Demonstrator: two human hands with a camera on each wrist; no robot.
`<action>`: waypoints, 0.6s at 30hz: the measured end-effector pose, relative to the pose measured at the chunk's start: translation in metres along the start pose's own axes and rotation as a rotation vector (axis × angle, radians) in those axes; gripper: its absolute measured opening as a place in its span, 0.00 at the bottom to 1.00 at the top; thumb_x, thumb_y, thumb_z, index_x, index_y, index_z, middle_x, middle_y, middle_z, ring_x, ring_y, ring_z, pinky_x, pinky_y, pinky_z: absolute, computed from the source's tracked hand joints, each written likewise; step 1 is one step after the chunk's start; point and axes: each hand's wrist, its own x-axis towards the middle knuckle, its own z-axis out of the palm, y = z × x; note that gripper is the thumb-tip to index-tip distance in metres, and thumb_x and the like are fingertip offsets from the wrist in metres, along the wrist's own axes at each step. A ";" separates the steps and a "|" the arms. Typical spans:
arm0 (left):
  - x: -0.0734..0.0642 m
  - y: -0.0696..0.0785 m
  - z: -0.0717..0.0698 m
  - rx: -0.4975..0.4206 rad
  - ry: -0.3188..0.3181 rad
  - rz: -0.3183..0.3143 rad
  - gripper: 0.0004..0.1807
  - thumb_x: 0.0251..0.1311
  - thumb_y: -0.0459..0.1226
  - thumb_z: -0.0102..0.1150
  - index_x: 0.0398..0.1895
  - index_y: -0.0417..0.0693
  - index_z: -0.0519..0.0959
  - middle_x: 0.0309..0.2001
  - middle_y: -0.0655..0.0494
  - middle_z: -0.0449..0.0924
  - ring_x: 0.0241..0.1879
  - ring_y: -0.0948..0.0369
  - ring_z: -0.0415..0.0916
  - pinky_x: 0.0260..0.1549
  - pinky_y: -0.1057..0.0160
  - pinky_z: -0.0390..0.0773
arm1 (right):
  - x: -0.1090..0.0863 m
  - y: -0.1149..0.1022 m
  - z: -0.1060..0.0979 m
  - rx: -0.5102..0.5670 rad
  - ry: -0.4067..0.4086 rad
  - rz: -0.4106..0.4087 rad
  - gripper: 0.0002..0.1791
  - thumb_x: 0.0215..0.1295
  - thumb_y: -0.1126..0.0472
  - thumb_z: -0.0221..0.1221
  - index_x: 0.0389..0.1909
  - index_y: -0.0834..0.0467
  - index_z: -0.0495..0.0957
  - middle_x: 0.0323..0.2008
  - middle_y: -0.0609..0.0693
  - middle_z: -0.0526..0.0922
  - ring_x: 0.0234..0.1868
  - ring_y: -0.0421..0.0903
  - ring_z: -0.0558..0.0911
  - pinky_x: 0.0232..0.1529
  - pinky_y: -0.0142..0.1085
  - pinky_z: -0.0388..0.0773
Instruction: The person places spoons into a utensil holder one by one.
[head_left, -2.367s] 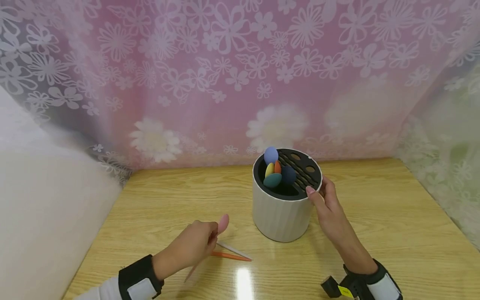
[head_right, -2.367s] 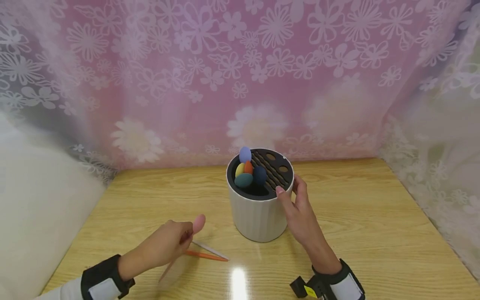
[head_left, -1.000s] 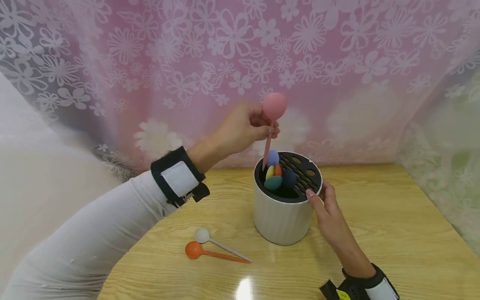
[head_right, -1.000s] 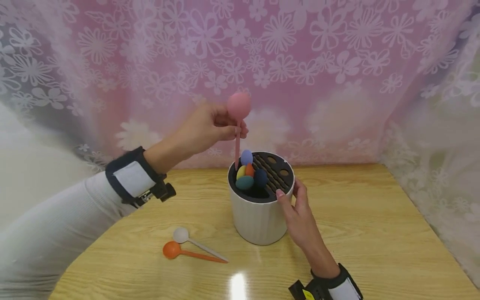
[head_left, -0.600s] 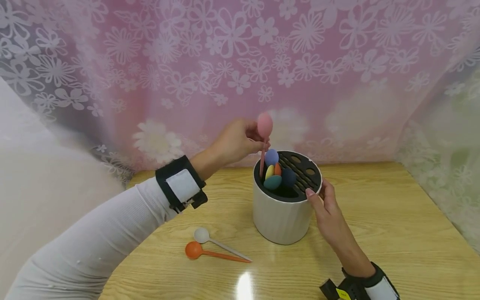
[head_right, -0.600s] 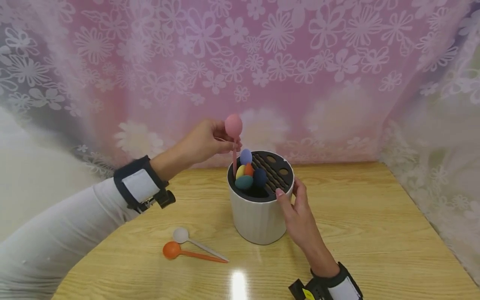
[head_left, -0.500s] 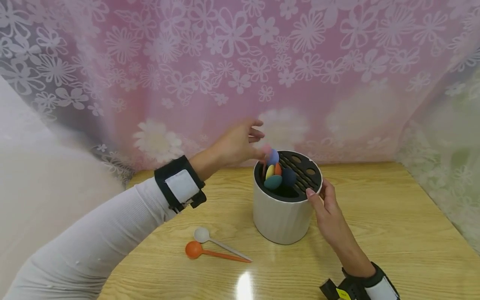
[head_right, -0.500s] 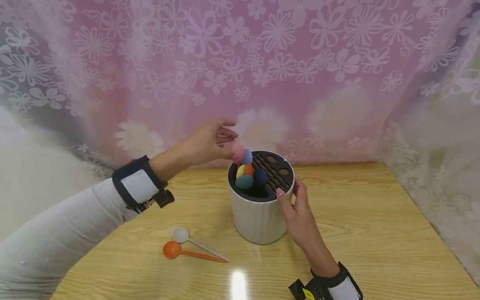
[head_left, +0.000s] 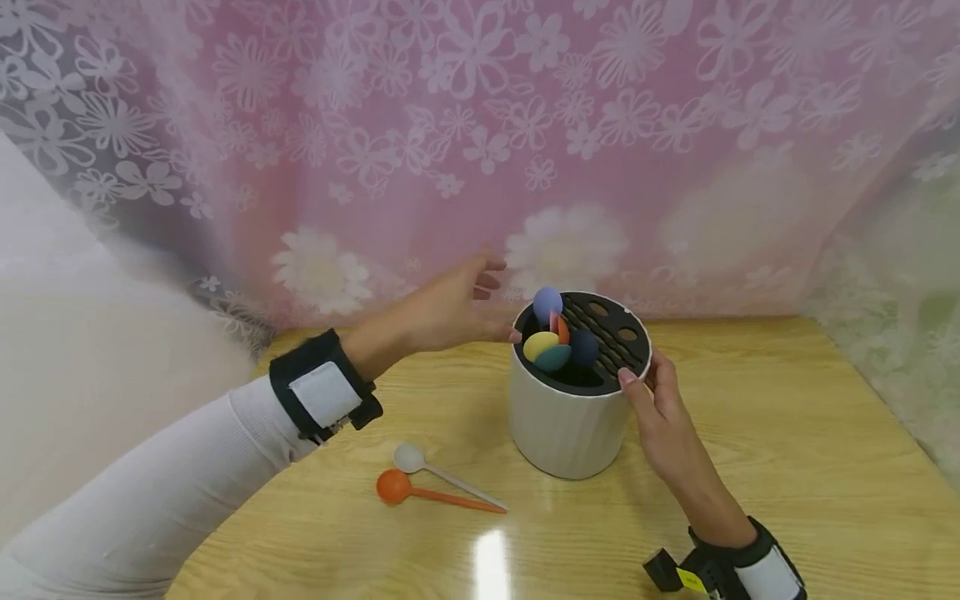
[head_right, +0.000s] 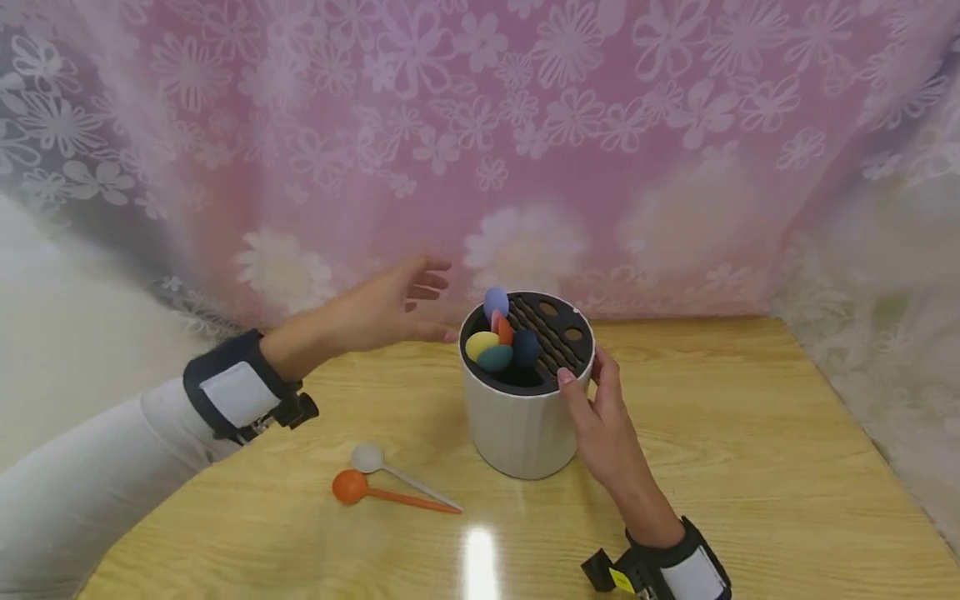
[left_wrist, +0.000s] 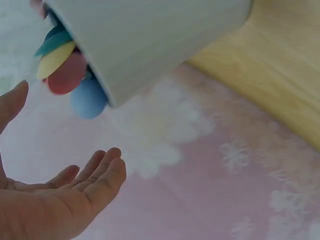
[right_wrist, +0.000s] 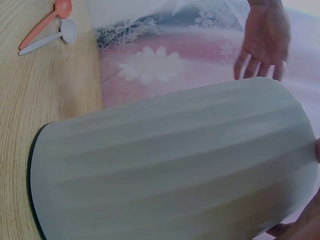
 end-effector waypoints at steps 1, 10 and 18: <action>-0.003 -0.004 0.003 0.017 -0.008 -0.002 0.45 0.43 0.46 0.67 0.64 0.45 0.56 0.58 0.44 0.66 0.55 0.54 0.64 0.54 0.51 0.69 | 0.001 -0.001 -0.001 -0.001 -0.002 -0.002 0.32 0.70 0.51 0.40 0.66 0.62 0.40 0.66 0.63 0.50 0.64 0.54 0.51 0.61 0.62 0.51; -0.037 -0.068 0.057 0.417 -0.160 0.054 0.16 0.51 0.40 0.61 0.41 0.40 0.75 0.32 0.50 0.79 0.29 0.60 0.73 0.32 0.59 0.77 | 0.001 -0.003 -0.001 0.011 -0.012 0.014 0.32 0.70 0.51 0.39 0.67 0.61 0.39 0.65 0.61 0.50 0.63 0.52 0.53 0.62 0.52 0.55; -0.064 -0.117 0.104 0.360 -0.319 -0.073 0.05 0.55 0.35 0.56 0.26 0.42 0.77 0.19 0.58 0.72 0.16 0.66 0.62 0.19 0.67 0.68 | 0.001 0.000 0.002 0.001 -0.013 0.010 0.32 0.70 0.51 0.39 0.66 0.63 0.40 0.64 0.61 0.52 0.62 0.51 0.54 0.59 0.34 0.59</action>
